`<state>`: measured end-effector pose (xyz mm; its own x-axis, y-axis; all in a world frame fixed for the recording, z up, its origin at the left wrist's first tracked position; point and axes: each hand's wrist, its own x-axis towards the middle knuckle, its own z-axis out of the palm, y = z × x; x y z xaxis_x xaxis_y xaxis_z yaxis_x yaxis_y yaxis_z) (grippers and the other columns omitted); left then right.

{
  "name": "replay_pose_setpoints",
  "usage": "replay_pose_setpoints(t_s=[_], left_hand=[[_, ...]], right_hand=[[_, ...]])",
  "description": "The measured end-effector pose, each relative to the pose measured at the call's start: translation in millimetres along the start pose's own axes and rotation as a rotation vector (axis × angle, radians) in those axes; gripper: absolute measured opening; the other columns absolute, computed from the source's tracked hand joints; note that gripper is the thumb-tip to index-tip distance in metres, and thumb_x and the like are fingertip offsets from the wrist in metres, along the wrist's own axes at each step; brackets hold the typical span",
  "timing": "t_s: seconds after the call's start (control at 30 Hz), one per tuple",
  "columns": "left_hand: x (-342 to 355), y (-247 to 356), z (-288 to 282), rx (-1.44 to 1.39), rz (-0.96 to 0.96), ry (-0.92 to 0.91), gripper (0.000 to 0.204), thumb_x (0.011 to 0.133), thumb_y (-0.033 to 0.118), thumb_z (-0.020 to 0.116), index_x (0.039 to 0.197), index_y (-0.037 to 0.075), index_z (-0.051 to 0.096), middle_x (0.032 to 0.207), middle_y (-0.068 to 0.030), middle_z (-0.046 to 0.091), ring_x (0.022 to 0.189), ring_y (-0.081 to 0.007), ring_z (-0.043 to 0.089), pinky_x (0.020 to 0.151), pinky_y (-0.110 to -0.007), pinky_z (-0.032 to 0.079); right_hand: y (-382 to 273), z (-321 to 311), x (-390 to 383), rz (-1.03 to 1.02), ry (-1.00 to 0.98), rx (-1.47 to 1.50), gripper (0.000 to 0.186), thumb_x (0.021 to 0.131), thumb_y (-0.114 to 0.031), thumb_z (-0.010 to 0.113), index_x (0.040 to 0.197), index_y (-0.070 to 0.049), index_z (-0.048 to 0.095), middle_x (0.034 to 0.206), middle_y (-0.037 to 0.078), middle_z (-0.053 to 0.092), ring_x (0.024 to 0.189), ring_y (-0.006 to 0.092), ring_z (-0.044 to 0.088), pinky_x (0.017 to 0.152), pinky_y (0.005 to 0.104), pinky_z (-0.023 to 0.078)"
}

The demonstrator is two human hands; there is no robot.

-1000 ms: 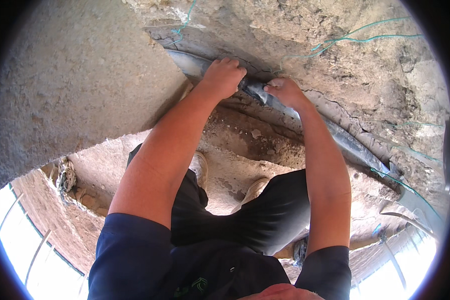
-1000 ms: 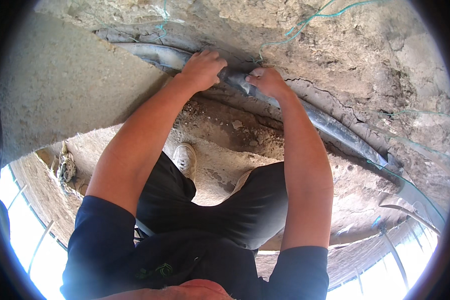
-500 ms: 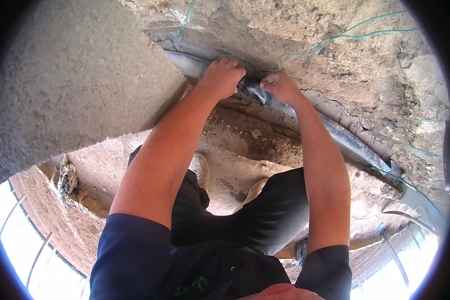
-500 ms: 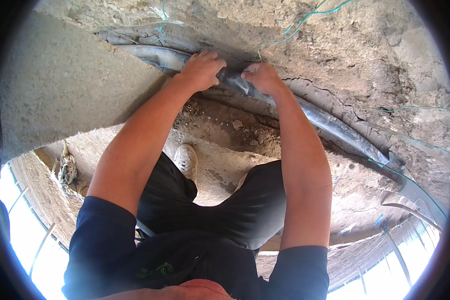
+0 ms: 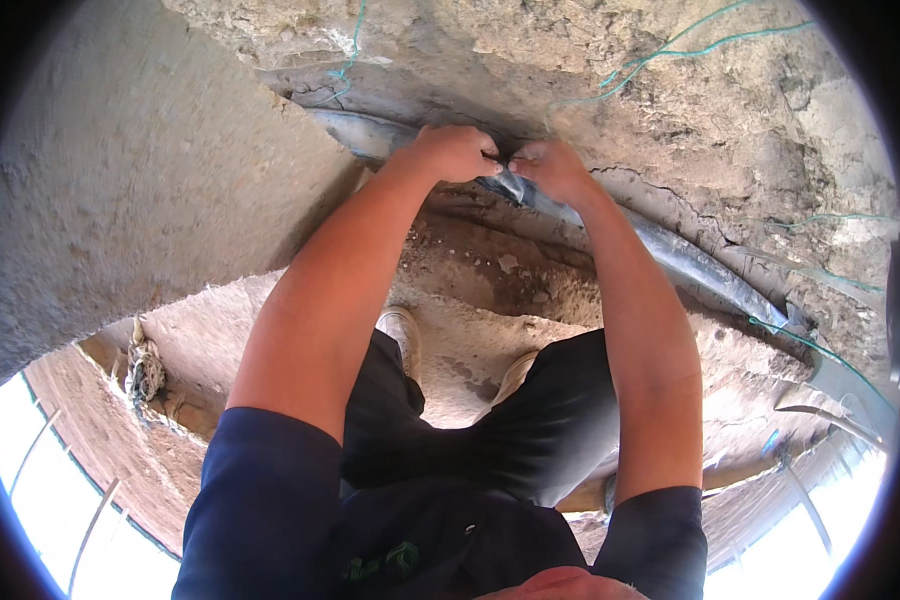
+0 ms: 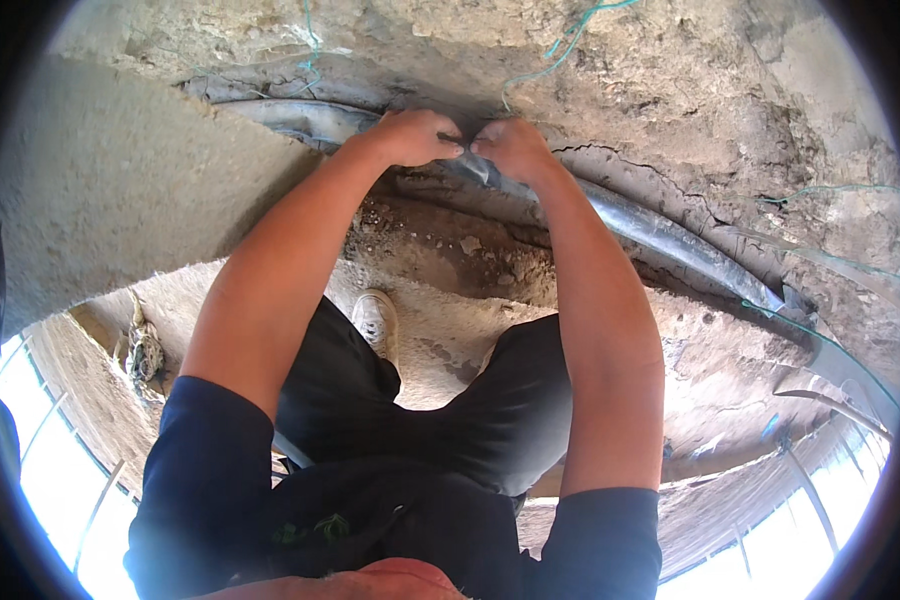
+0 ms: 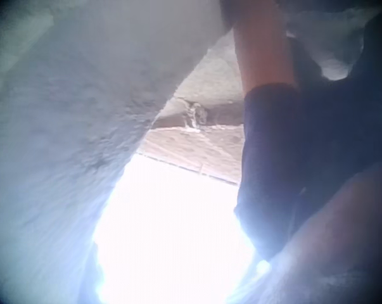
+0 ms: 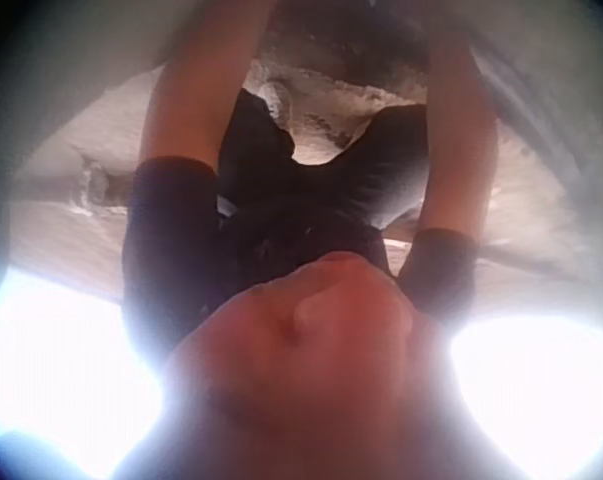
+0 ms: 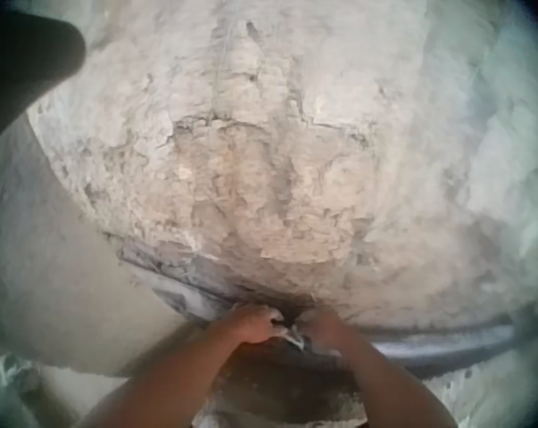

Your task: The person digs a small hole in the ground using a shovel, then walks to a trench and places a long black pipe into it. They adjust the pipe's position and secure it with a clamp.

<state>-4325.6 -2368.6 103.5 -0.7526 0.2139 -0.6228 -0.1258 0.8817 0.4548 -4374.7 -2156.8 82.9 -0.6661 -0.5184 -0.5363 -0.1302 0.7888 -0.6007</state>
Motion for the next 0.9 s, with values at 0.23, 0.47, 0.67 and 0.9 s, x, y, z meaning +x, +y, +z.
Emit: replay_pose_setpoints(t_s=[0.23, 0.47, 0.67, 0.9], left_hand=[[20, 2, 2, -0.069, 0.034, -0.06, 0.037, 0.093, 0.034, 0.072, 0.123, 0.014, 0.072, 0.123, -0.0131, 0.072, 0.116, -0.0323, 0.066, 0.097, -0.045, 0.051], [27, -8, 10, 0.021, 0.037, -0.117, 0.031, 0.093, 0.033, 0.072, 0.121, 0.019, 0.073, 0.124, -0.0072, 0.072, 0.118, -0.0289, 0.066, 0.099, -0.044, 0.051], [18, -4, 7, 0.001, 0.062, -0.126, 0.052, 0.087, 0.034, 0.078, 0.132, 0.011, 0.066, 0.13, -0.0123, 0.069, 0.122, -0.0311, 0.064, 0.101, -0.041, 0.051], [12, -1, 12, 0.181, -0.002, -0.143, 0.067, 0.08, 0.04, 0.083, 0.141, 0.021, 0.061, 0.139, -0.0062, 0.065, 0.128, -0.0296, 0.06, 0.104, -0.046, 0.05]], right_hand=[[-4, 7, -7, 0.093, 0.02, -0.021, 0.032, 0.09, -0.035, 0.071, 0.111, -0.011, 0.076, 0.105, 0.021, 0.073, 0.101, 0.038, 0.07, 0.089, 0.047, 0.055], [-12, 10, -38, 0.133, 0.2, -0.093, 0.031, 0.09, -0.031, 0.07, 0.115, -0.014, 0.075, 0.114, 0.019, 0.073, 0.11, 0.0397, 0.068, 0.097, 0.0473, 0.053], [8, 7, -42, 0.251, 0.103, -0.219, 0.035, 0.089, -0.034, 0.071, 0.12, -0.018, 0.074, 0.124, 0.016, 0.07, 0.117, 0.0363, 0.066, 0.1, 0.048, 0.052], [15, 5, -34, 0.191, 0.056, -0.157, 0.033, 0.09, -0.032, 0.074, 0.116, -0.011, 0.075, 0.108, 0.015, 0.075, 0.103, 0.0345, 0.071, 0.091, 0.0439, 0.054]])
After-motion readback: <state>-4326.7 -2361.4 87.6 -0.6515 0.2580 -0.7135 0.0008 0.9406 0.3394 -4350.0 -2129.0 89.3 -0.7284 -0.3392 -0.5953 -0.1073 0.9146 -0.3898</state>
